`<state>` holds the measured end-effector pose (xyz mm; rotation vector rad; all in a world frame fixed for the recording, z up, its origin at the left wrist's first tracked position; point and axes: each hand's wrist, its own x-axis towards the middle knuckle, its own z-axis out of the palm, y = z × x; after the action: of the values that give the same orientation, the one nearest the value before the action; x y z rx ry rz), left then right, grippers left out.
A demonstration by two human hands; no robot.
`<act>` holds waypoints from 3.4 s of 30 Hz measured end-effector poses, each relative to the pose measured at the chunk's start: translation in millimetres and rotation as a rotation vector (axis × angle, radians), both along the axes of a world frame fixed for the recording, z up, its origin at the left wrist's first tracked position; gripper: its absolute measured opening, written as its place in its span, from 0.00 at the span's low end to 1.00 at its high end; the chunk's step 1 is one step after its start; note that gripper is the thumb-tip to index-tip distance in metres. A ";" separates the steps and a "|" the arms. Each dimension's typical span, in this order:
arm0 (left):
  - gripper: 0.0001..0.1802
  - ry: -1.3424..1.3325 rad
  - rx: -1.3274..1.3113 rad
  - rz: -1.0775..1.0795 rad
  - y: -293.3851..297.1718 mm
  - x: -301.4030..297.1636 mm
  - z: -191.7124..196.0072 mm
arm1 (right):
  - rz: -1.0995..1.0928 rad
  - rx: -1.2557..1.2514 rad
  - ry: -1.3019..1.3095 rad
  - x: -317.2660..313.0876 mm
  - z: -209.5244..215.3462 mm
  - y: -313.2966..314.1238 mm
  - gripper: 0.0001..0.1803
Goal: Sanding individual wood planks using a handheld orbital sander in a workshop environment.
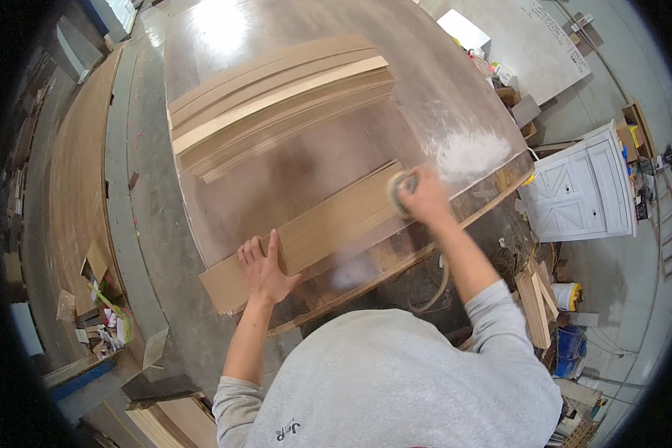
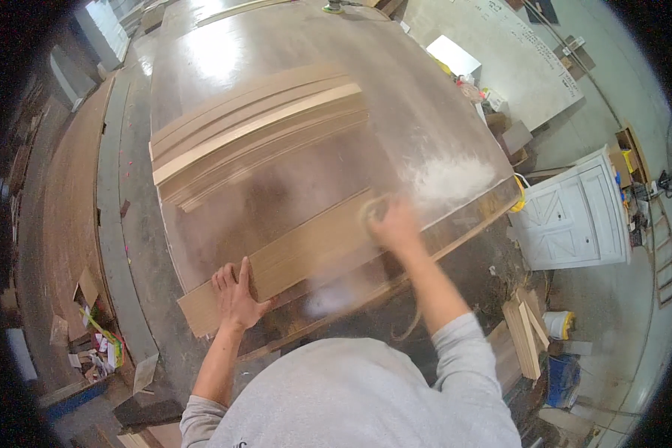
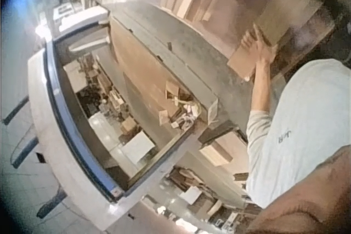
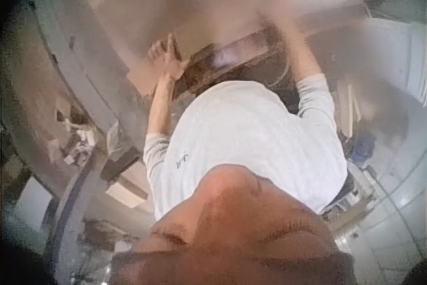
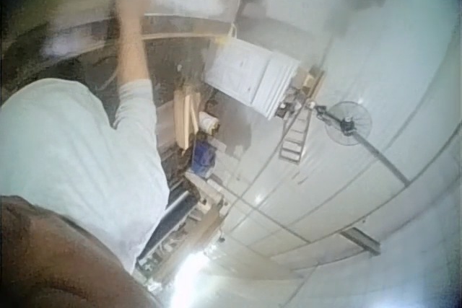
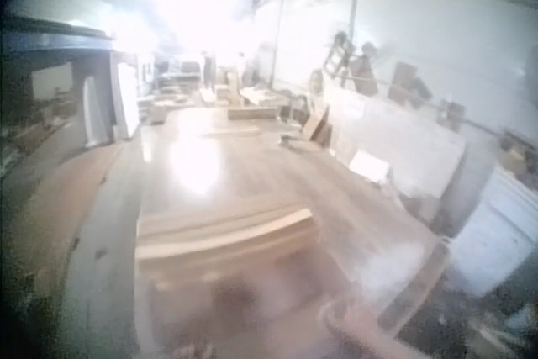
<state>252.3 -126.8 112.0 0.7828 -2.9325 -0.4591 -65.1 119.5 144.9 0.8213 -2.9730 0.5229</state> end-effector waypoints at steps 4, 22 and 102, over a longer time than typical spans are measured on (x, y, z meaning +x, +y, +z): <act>0.63 -0.028 -0.022 0.019 2.9 11.1 -7.1 | 0.256 0.082 -0.366 93.9 26.2 -71.9 0.29; 0.63 -0.001 -0.003 0.014 2.3 11.5 -1.9 | 0.224 0.078 -0.296 67.6 11.4 -114.6 0.32; 0.66 0.009 0.001 0.013 1.6 5.4 -1.4 | -0.037 0.098 -0.220 -63.1 14.5 -10.5 0.30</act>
<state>257.7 -125.1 110.6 0.7969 -2.9172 -0.4623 -128.2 109.0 159.4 0.7596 -3.2308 0.5005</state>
